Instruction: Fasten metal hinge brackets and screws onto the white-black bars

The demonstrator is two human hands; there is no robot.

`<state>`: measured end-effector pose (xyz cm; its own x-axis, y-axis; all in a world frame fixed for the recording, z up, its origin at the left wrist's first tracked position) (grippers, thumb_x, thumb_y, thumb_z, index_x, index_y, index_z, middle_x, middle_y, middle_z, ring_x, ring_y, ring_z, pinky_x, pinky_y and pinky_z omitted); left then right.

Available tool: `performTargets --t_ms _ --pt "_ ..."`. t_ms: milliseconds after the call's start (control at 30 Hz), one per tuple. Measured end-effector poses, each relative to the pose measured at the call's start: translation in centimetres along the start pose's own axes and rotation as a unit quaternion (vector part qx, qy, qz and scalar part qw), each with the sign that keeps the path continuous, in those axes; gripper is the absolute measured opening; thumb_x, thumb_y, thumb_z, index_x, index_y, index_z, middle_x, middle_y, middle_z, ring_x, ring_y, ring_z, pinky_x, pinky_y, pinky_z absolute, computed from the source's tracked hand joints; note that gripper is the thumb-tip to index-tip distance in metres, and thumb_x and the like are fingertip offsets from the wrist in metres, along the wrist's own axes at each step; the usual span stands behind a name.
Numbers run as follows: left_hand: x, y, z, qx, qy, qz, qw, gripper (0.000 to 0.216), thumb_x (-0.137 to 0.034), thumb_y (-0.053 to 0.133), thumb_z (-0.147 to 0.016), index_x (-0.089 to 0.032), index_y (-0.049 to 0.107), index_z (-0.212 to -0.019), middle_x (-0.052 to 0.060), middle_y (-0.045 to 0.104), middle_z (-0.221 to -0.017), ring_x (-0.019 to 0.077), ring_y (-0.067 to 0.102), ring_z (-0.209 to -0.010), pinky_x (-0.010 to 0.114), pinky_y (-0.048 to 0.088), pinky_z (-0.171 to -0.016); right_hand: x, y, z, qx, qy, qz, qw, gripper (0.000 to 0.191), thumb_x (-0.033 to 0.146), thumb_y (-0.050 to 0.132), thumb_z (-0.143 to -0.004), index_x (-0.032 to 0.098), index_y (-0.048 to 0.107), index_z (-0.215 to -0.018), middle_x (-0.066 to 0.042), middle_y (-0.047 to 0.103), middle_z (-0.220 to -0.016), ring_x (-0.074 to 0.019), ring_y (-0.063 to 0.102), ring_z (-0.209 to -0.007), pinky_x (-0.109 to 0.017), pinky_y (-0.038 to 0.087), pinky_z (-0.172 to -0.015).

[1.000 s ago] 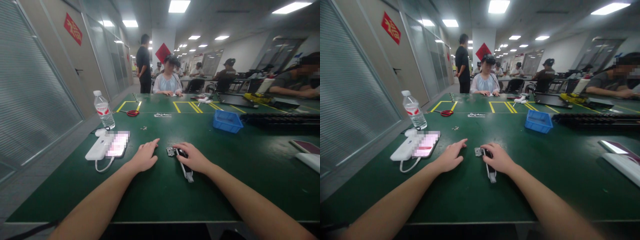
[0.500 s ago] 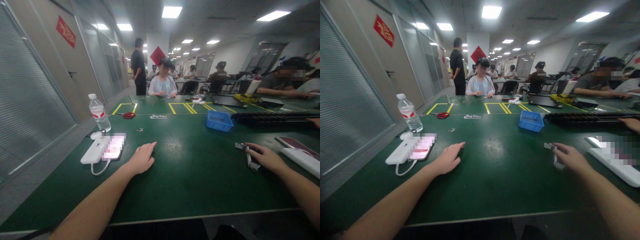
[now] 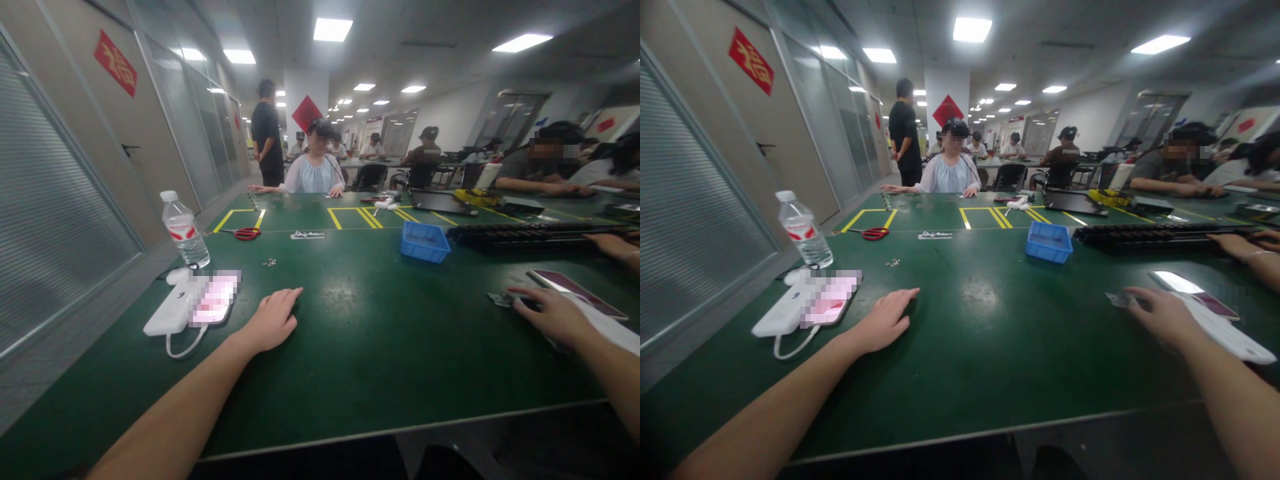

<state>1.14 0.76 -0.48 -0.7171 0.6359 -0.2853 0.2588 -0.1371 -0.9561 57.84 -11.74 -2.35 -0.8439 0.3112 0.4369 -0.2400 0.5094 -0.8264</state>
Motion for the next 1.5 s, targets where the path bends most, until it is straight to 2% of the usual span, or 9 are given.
performTargets --t_ms 200,333,533,633,967,1100,1267,1367,1500 --pt "0.1 0.1 0.0 -0.003 0.004 -0.01 1.0 0.055 -0.019 0.04 -0.083 -0.018 0.034 -0.138 0.013 0.043 -0.138 0.0255 0.037 -0.13 0.045 0.029 -0.107 0.2 1.1 -0.3 0.034 -0.054 0.038 0.997 0.025 0.003 0.068 -0.056 0.022 0.077 -0.07 -0.014 0.065 -0.082 -0.0173 0.053 -0.059 -0.04 0.039 -0.064" --pt "0.1 0.1 0.0 -0.006 0.008 -0.008 1.0 0.055 -0.018 0.04 -0.083 -0.018 0.035 -0.137 0.012 0.044 -0.137 0.0255 0.038 -0.129 0.045 0.03 -0.106 0.1 1.3 -0.8 0.03 -0.046 0.083 0.995 0.032 0.006 0.063 -0.06 0.019 0.075 -0.087 -0.016 0.065 -0.082 -0.0193 0.055 -0.06 -0.039 0.039 -0.063" --pt "0.4 0.4 -0.1 0.001 0.008 -0.023 1.0 0.056 -0.019 0.04 -0.083 -0.017 0.032 -0.139 0.012 0.041 -0.139 0.024 0.036 -0.13 0.043 0.03 -0.107 0.2 1.7 -0.3 0.114 -0.066 0.244 0.961 0.043 0.012 0.049 -0.076 0.019 0.066 -0.114 -0.017 0.063 -0.112 -0.0278 0.062 -0.092 -0.039 0.047 -0.079" --pt "0.3 0.3 -0.2 0.008 0.002 -0.029 1.0 0.056 -0.019 0.039 -0.083 -0.017 0.032 -0.139 0.011 0.04 -0.14 0.0234 0.035 -0.13 0.042 0.029 -0.107 0.1 1.8 -0.2 0.117 -0.045 0.285 0.95 0.046 0.015 0.041 -0.081 0.016 0.058 -0.125 -0.016 0.062 -0.116 -0.028 0.062 -0.098 -0.038 0.048 -0.085" --pt "0.3 0.2 -0.1 0.012 -0.001 -0.025 1.0 0.055 -0.019 0.04 -0.084 -0.017 0.033 -0.139 0.011 0.04 -0.14 0.0235 0.035 -0.131 0.042 0.029 -0.108 -0.7 1.9 -0.4 0.109 -0.033 0.285 0.952 0.047 0.018 0.042 -0.079 0.016 0.057 -0.124 -0.016 0.061 -0.119 -0.0306 0.06 -0.103 -0.042 0.049 -0.087" --pt "0.3 0.2 -0.1 0.012 -0.001 -0.025 1.0 0.055 -0.019 0.04 -0.084 -0.018 0.034 -0.138 0.011 0.041 -0.139 0.0239 0.036 -0.13 0.043 0.029 -0.107 -0.4 1.9 -0.4 0.126 -0.066 0.29 0.946 0.047 0.018 0.042 -0.079 0.02 0.059 -0.123 -0.015 0.059 -0.121 -0.032 0.058 -0.106 -0.045 0.047 -0.089" --pt "0.2 0.2 0.0 0.017 -0.002 -0.026 1.0 0.054 -0.02 0.039 -0.084 -0.016 0.034 -0.138 0.012 0.041 -0.14 0.0237 0.035 -0.131 0.043 0.029 -0.108 0.3 1.6 -0.4 0.121 -0.006 0.263 0.957 0.046 0.02 0.041 -0.08 0.013 0.055 -0.123 -0.017 0.061 -0.116 -0.0308 0.06 -0.103 -0.042 0.047 -0.089" --pt "0.2 0.1 0.0 0.018 -0.001 -0.027 0.999 0.054 -0.02 0.039 -0.084 -0.017 0.034 -0.138 0.011 0.04 -0.14 0.0237 0.035 -0.131 0.043 0.029 -0.108 0.0 1.3 -0.1 0.087 0.019 0.215 0.973 0.046 0.027 0.046 -0.076 0.01 0.055 -0.118 -0.017 0.062 -0.114 -0.0298 0.06 -0.102 -0.039 0.048 -0.087" --pt "0.2 0.2 0.0 0.017 0.002 -0.03 0.999 0.054 -0.02 0.039 -0.084 -0.018 0.035 -0.138 0.011 0.041 -0.14 0.0234 0.035 -0.131 0.042 0.029 -0.108 -0.9 0.7 0.5 0.017 0.065 0.213 0.975 0.063 0.049 0.048 -0.074 0.007 0.052 -0.121 -0.019 0.061 -0.112 -0.0338 0.058 -0.103 -0.041 0.048 -0.084"
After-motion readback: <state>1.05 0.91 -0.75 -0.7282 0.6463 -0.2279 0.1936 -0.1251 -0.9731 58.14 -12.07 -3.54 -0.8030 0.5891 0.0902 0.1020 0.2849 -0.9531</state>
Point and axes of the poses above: each hand's wrist, its own z-axis away from the middle knuckle, its own y-axis out of the palm, x = y × z, the point moved 1 cm from there along -z, towards the middle knuckle
